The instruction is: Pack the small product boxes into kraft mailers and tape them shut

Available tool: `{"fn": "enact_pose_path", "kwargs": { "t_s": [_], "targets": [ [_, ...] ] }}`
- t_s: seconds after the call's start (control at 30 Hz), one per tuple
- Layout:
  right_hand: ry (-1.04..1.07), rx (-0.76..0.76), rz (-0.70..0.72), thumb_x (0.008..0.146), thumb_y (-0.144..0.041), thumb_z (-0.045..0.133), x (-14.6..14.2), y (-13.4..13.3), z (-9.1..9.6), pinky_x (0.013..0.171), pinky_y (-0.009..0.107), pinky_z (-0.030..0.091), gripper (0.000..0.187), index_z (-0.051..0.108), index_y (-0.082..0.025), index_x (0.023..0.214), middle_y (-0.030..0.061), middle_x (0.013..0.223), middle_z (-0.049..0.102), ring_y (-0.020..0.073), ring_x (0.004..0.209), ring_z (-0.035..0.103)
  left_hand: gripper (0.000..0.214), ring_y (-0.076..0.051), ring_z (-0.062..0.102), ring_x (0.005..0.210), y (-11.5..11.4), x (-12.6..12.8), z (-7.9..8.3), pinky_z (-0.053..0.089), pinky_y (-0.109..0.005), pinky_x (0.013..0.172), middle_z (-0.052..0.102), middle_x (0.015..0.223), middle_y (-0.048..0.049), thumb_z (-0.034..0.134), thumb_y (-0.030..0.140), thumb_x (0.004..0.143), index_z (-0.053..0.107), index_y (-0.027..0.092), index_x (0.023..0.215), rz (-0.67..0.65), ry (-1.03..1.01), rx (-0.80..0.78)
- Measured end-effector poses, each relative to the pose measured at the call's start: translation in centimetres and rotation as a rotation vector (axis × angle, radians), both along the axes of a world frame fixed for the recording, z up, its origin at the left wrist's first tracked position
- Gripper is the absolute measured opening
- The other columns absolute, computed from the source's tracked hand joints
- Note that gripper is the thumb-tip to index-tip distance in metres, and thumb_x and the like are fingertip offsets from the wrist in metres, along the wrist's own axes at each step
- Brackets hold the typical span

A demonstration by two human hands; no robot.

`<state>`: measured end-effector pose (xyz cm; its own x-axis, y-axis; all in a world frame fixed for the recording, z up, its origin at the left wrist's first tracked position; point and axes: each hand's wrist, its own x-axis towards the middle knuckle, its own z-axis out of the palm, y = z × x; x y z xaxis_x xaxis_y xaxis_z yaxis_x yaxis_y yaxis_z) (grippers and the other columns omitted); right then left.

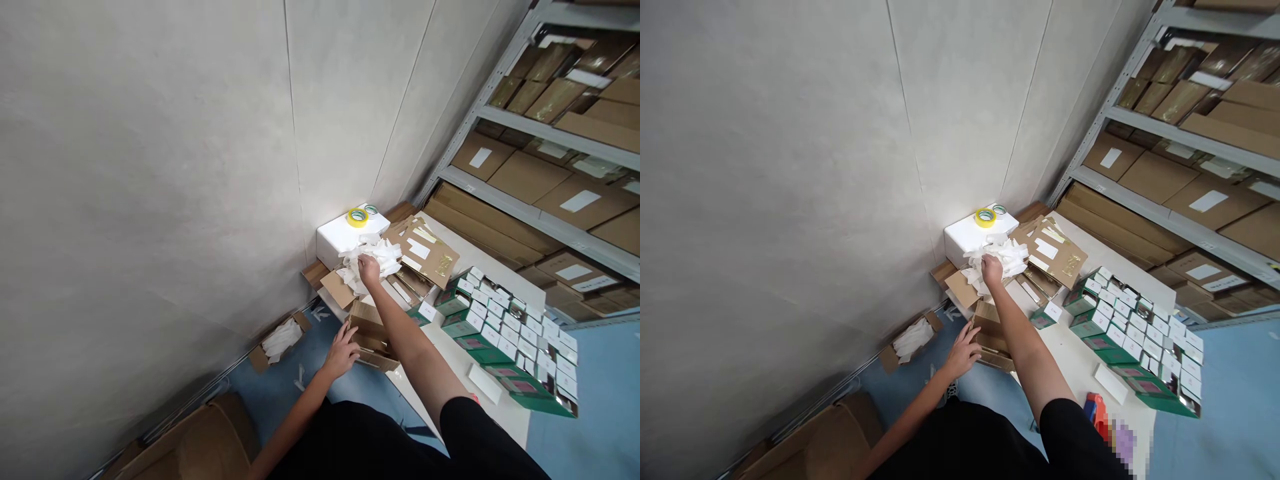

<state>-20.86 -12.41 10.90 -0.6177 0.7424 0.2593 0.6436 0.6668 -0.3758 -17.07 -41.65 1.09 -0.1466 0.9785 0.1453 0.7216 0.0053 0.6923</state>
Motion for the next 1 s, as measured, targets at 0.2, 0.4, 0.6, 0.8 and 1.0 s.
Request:
{"fn": "enact_pose_path", "kwargs": {
  "t_s": [0.2,0.4,0.6,0.8,1.0],
  "targets": [
    [0.197,0.023,-0.053,0.094,-0.016,0.047,3.2,0.7,1.1,0.106,0.042,0.050,0.038,0.076,-0.019,0.118,0.0118,0.124,0.075,0.0263,0.119,0.066,0.010,-0.035,0.022,0.158,-0.1,1.2,-1.5,0.038,-0.063,0.121,0.046,0.161,-0.0049,0.071,0.016,0.086,0.076,0.023,0.088,0.003,-0.004,0.016],
    [0.237,0.068,-0.082,0.094,-0.014,0.046,10.8,0.1,2.2,0.108,0.042,0.050,0.039,0.076,-0.019,0.119,0.0112,0.126,0.075,0.0257,0.120,0.067,0.009,-0.036,0.025,0.157,1.4,3.1,-1.8,0.038,-0.062,0.121,0.047,0.159,-0.0072,0.070,0.014,0.084,0.076,0.021,0.086,-0.016,-0.002,0.028],
    [0.301,0.051,-0.174,0.092,-0.014,0.049,22.5,-3.2,0.8,0.105,0.047,0.053,0.041,0.077,-0.023,0.120,0.0092,0.120,0.077,0.0275,0.116,0.069,0.007,-0.038,0.027,0.155,4.6,6.3,-1.6,0.040,-0.064,0.117,0.048,0.158,-0.0093,0.070,0.022,0.088,0.076,0.022,0.090,-0.052,0.005,0.053],
    [0.299,0.013,-0.300,0.092,-0.013,0.050,35.4,-8.7,-2.9,0.101,0.042,0.056,0.036,0.078,-0.023,0.112,0.0097,0.114,0.078,0.0259,0.111,0.070,0.007,-0.039,0.027,0.155,8.3,11.5,-0.9,0.039,-0.063,0.119,0.036,0.167,-0.0071,0.073,0.025,0.087,0.077,0.021,0.091,-0.138,0.037,0.066],
    [0.206,-0.206,-0.334,0.085,-0.017,0.066,43.8,-12.0,-6.2,0.111,0.047,0.050,0.039,0.075,-0.022,0.122,0.0127,0.142,0.065,0.0297,0.130,0.061,0.010,-0.037,0.027,0.156,10.9,17.9,-0.9,0.038,-0.061,0.122,0.030,0.170,-0.0063,0.073,0.021,0.086,0.078,0.021,0.095,-0.247,0.065,0.080]
  ]
}}
